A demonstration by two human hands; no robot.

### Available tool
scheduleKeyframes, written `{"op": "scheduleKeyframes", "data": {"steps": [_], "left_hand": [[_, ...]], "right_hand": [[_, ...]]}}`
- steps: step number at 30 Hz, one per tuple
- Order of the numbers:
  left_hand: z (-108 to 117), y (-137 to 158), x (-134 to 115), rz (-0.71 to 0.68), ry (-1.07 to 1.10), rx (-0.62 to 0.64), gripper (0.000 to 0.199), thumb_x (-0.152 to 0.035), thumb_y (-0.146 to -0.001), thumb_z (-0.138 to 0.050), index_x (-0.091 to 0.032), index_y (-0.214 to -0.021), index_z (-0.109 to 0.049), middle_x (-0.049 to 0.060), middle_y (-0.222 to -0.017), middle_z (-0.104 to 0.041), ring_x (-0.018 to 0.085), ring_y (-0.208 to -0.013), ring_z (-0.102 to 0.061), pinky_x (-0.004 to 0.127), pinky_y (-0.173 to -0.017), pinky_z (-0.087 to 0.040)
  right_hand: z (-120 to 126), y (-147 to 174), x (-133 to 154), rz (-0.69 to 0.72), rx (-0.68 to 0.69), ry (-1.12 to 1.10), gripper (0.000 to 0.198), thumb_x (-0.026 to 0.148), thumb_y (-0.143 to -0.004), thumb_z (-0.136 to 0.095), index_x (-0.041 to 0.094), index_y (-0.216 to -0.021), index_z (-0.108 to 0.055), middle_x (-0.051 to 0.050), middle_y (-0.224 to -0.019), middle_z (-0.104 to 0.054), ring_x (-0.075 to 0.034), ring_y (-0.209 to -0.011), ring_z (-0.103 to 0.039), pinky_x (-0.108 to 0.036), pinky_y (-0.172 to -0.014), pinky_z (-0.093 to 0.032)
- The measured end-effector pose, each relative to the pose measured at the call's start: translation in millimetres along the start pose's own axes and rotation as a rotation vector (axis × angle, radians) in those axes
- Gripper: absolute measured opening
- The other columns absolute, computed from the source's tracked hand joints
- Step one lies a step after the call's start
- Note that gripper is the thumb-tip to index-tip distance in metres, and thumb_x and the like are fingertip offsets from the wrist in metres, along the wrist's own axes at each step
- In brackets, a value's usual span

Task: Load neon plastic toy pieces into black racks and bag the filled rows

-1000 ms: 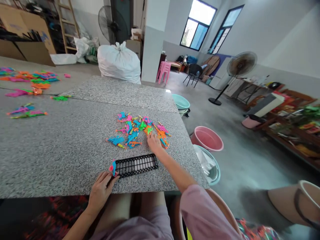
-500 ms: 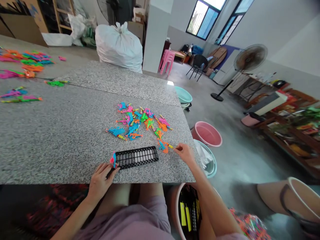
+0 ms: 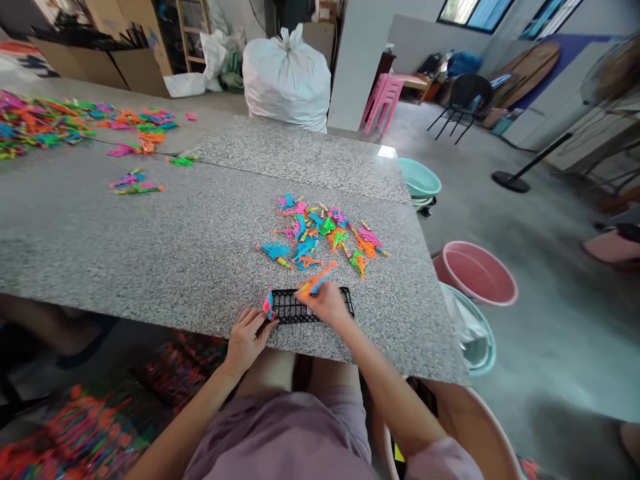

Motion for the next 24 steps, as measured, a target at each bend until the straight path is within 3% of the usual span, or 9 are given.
{"op": "scheduleKeyframes", "data": {"steps": [2, 4, 11, 17, 20, 21, 23, 24], "left_hand": [[1, -1, -1, -0.008, -0.001, 0.004, 0.019, -0.032, -0.1, -0.054, -0.02, -0.092, -0.067, 0.005, -0.084, -0.07, 0.021, -0.081, -0.065, 0.035, -0.075, -0.056], [2, -1, -3, -0.013, 0.001, 0.005, 0.019, -0.031, -0.1, -0.053, -0.021, -0.093, -0.067, 0.005, -0.084, -0.07, 0.021, -0.081, -0.064, 0.034, -0.074, -0.056], [0, 2, -1, -0.007, 0.014, 0.002, 0.02, -0.032, -0.101, -0.054, -0.021, -0.091, -0.067, 0.004, -0.08, -0.068, 0.021, -0.075, -0.061, 0.033, -0.07, -0.054], [0, -3, -2, -0.047, 0.049, -0.012, 0.021, -0.035, -0.101, -0.052, -0.022, -0.094, -0.066, 0.005, -0.083, -0.069, 0.022, -0.079, -0.064, 0.034, -0.072, -0.055], [14, -3, -1, -0.043, 0.073, -0.015, 0.025, -0.045, -0.099, -0.054, -0.022, -0.101, -0.064, 0.005, -0.088, -0.069, 0.023, -0.08, -0.066, 0.035, -0.072, -0.057], [22, -3, 1, -0.018, 0.073, -0.02, 0.029, -0.049, -0.098, -0.055, -0.022, -0.107, -0.063, 0.006, -0.091, -0.068, 0.023, -0.08, -0.067, 0.036, -0.073, -0.058], [41, -6, 6, 0.037, 0.054, -0.056, 0.044, -0.053, -0.095, -0.058, -0.021, -0.125, -0.057, 0.011, -0.105, -0.066, 0.027, -0.088, -0.068, 0.042, -0.079, -0.059], [50, -11, 7, 0.042, 0.036, -0.084, 0.052, -0.053, -0.094, -0.059, -0.02, -0.134, -0.052, 0.014, -0.114, -0.064, 0.03, -0.097, -0.067, 0.047, -0.086, -0.057]], "right_hand": [[-35, -17, 23, 0.075, 0.03, -0.041, 0.006, 0.021, -0.078, -0.076, 0.02, -0.084, -0.075, -0.001, -0.089, -0.078, -0.018, -0.083, -0.072, -0.025, -0.075, -0.053], [-52, -31, 37, 0.127, 0.048, 0.046, 0.007, 0.018, -0.073, -0.08, 0.02, -0.077, -0.075, -0.001, -0.088, -0.077, -0.019, -0.09, -0.07, -0.026, -0.082, -0.051], [-58, -42, 51, 0.155, 0.244, 0.382, 0.006, 0.021, -0.08, -0.072, 0.019, -0.078, -0.077, -0.006, -0.082, -0.076, -0.019, -0.081, -0.069, -0.024, -0.07, -0.047], [-71, -37, 59, 0.227, 0.276, 0.382, 0.012, 0.016, -0.078, -0.072, 0.018, -0.089, -0.076, -0.007, -0.093, -0.076, -0.022, -0.093, -0.068, -0.028, -0.081, -0.05], [-27, -32, 33, 0.25, 0.064, 0.29, 0.038, 0.017, -0.078, -0.076, 0.021, -0.115, -0.07, -0.007, -0.118, -0.071, -0.022, -0.114, -0.062, -0.032, -0.096, -0.047], [0, -31, 15, 0.165, -0.057, 0.305, 0.041, 0.019, -0.082, -0.073, 0.02, -0.122, -0.067, -0.009, -0.124, -0.068, -0.022, -0.118, -0.06, -0.033, -0.099, -0.046], [58, -27, -31, -0.154, -0.282, 0.425, 0.03, 0.018, -0.092, -0.059, 0.014, -0.122, -0.065, -0.014, -0.124, -0.067, -0.023, -0.115, -0.061, -0.034, -0.097, -0.047], [81, -26, -49, -0.267, -0.323, 0.487, 0.028, 0.015, -0.095, -0.053, 0.012, -0.12, -0.065, -0.015, -0.122, -0.067, -0.023, -0.111, -0.062, -0.034, -0.094, -0.048]]}}
Point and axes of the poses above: each hand's wrist, its own y-axis away from the middle knuckle, its own z-axis out of the back of the hand, x = y × z, the point moved 6 cm from there along -y, towards the middle knuckle
